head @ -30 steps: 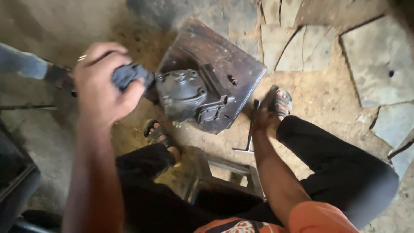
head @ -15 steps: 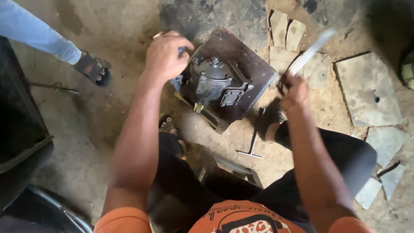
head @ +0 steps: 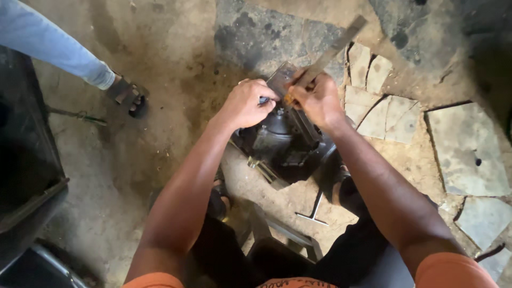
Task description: The person disassembles a mechanical engine part on a small stool. They use a T-handle wrench to loosen and remove bolts, then use a flathead screwdriver to pry off a circular cover. The person removes the cover and wipes the interior of the part with a cloth.
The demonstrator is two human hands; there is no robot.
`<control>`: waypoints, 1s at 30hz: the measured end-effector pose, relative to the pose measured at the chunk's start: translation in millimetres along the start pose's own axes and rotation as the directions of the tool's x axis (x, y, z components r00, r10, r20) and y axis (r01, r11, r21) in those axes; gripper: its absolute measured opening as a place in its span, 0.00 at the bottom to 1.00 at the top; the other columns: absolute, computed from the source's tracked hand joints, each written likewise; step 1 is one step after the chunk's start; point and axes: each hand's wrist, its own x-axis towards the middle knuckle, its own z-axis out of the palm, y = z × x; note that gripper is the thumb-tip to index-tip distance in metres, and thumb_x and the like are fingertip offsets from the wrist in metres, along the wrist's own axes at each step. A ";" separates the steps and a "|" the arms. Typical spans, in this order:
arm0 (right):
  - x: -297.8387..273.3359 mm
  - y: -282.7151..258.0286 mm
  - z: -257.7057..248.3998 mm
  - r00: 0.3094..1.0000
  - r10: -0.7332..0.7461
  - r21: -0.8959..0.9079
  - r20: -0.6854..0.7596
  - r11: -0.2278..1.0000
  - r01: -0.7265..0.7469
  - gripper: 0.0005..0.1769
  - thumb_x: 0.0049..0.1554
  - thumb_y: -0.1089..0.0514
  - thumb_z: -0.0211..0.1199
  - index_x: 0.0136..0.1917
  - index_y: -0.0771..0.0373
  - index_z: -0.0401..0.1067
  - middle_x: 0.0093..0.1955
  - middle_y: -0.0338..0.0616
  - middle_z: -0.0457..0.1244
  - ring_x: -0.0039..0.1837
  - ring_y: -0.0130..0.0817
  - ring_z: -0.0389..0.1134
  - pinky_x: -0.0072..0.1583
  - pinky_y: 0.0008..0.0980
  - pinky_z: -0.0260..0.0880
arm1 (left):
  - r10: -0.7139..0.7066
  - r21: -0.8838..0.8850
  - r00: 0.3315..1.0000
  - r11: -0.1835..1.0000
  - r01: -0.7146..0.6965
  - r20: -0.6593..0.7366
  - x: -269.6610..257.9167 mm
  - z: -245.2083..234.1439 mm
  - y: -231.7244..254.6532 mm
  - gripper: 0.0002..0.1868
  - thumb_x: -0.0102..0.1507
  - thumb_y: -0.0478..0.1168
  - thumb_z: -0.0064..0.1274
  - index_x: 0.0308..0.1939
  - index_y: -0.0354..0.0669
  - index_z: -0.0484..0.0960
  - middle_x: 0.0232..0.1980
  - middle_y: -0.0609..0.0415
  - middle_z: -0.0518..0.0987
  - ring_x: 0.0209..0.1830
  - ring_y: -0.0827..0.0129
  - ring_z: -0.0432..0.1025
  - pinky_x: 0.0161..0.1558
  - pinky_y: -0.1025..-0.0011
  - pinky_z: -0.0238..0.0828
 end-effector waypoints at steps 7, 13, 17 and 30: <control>10.6 -11.1 -5.0 0.965 0.201 -0.087 0.170 0.978 -0.188 0.11 0.59 0.64 0.65 0.52 0.72 0.69 0.42 0.48 0.68 0.41 0.31 0.71 0.40 0.30 0.74 | 0.036 -0.086 0.998 0.996 -0.031 0.060 6.1 -5.1 1.4 0.08 0.56 0.40 0.61 0.37 0.45 0.89 0.40 0.51 0.82 0.44 0.55 0.77 0.53 0.57 0.70; 12.5 -17.6 -26.5 0.907 0.163 0.003 0.388 0.984 -0.178 0.17 0.57 0.59 0.70 0.53 0.73 0.71 0.47 0.53 0.70 0.48 0.38 0.73 0.48 0.36 0.78 | -0.040 -0.002 0.974 0.999 0.042 0.221 11.9 -10.3 11.3 0.13 0.53 0.46 0.67 0.37 0.43 0.89 0.40 0.47 0.80 0.45 0.50 0.76 0.48 0.57 0.72; 10.1 -13.6 -23.5 0.939 0.054 -0.319 0.340 0.946 0.062 0.15 0.57 0.59 0.69 0.54 0.70 0.74 0.49 0.51 0.72 0.52 0.38 0.74 0.56 0.37 0.77 | -0.047 -0.007 0.978 0.999 0.050 0.202 3.8 -16.1 16.9 0.16 0.51 0.43 0.66 0.42 0.44 0.89 0.42 0.49 0.81 0.47 0.51 0.76 0.52 0.57 0.72; 11.1 0.4 -4.8 0.988 0.100 -0.375 0.121 0.926 -0.048 0.17 0.54 0.56 0.73 0.50 0.69 0.73 0.42 0.46 0.71 0.40 0.29 0.71 0.41 0.30 0.76 | -0.099 0.056 0.968 0.994 0.089 0.231 2.0 -14.5 19.4 0.20 0.50 0.49 0.70 0.41 0.44 0.87 0.43 0.48 0.80 0.49 0.50 0.75 0.54 0.55 0.69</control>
